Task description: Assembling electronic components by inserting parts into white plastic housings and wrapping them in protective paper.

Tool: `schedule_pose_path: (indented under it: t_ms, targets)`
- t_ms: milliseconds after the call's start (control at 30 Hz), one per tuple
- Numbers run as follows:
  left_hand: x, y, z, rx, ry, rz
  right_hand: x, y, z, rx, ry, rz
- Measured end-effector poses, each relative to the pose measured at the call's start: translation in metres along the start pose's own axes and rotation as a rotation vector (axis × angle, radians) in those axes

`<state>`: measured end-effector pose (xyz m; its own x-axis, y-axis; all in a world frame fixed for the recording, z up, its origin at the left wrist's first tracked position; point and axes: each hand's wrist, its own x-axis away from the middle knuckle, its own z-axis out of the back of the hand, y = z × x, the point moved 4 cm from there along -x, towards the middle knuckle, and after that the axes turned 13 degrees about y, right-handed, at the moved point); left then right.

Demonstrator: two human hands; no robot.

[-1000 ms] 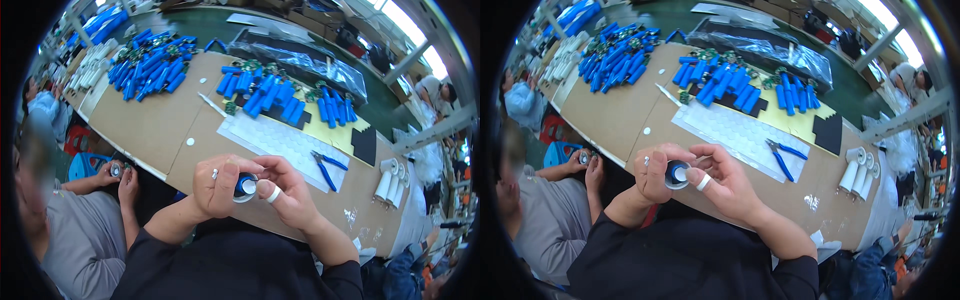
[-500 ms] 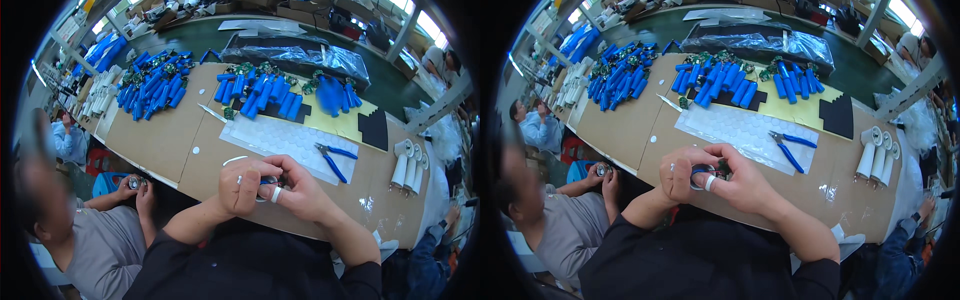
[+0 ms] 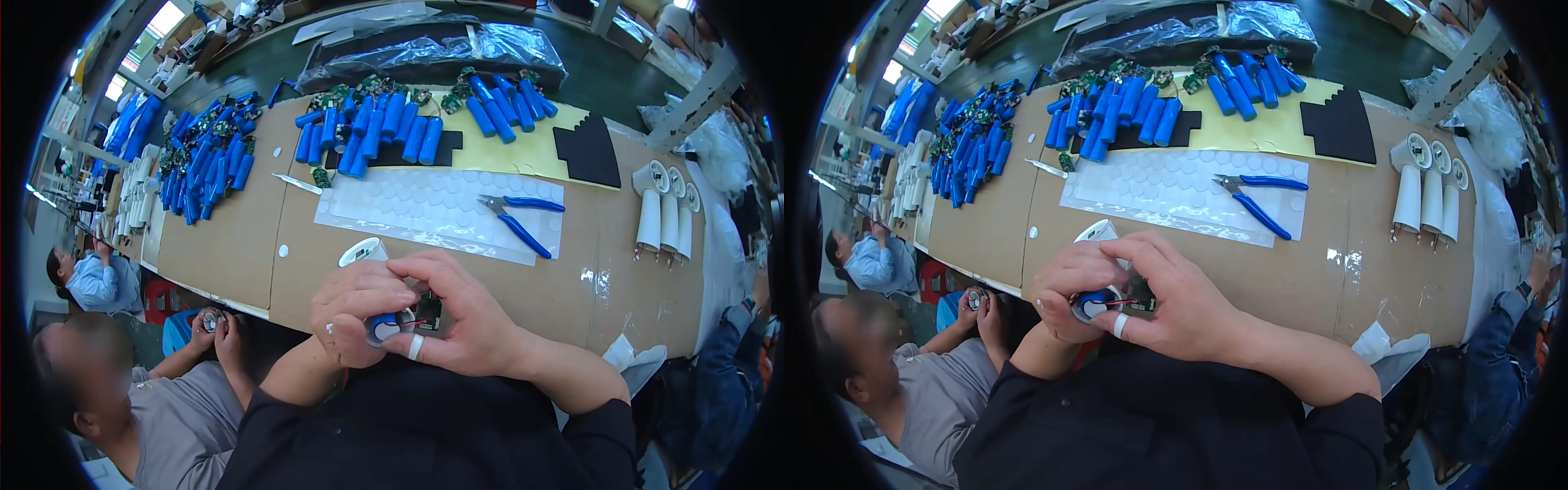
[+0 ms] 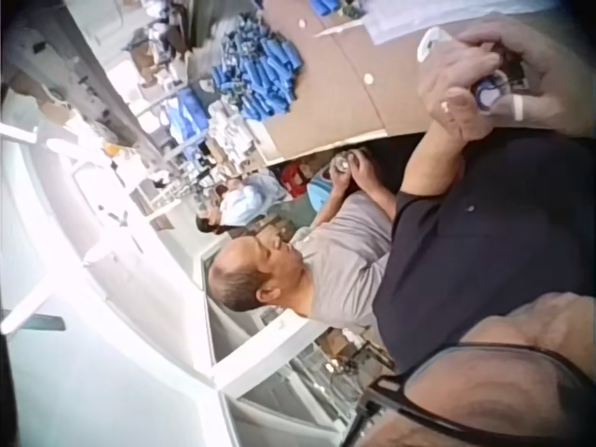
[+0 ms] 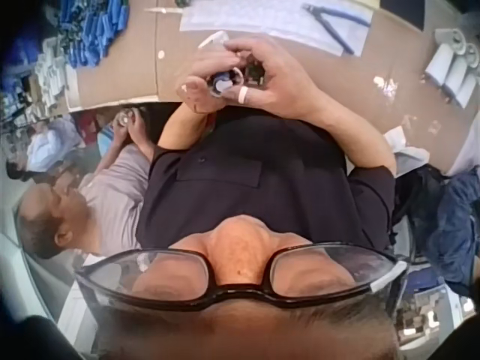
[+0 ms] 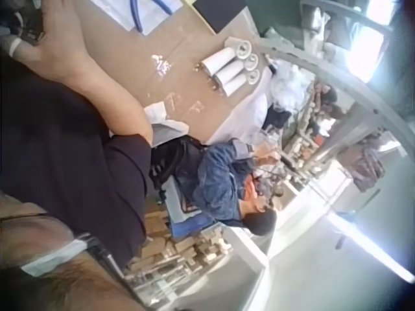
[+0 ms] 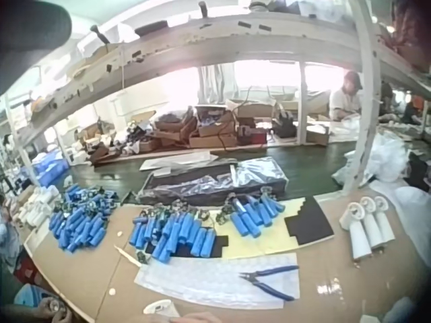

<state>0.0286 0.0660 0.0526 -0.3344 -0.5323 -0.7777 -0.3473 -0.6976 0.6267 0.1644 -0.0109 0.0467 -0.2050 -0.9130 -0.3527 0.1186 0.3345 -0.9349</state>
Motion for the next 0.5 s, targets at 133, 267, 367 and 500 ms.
schedule_pose_path:
  t_ms: [133, 267, 367, 500]
  targets:
    - [-0.002, -0.004, -0.006, 0.01, -0.026, -0.013, -0.001, 0.002, 0.007, -0.02, 0.016, -0.001]
    - [-0.006, -0.008, -0.014, 0.017, -0.059, -0.002, 0.0, 0.008, 0.011, -0.038, -0.017, -0.103]
    - [-0.009, -0.008, -0.018, -0.038, -0.064, 0.019, 0.001, 0.011, 0.012, -0.098, 0.008, -0.17]
    - [-0.01, -0.008, -0.02, -0.068, -0.063, 0.052, 0.001, 0.012, 0.013, -0.128, 0.023, -0.158]
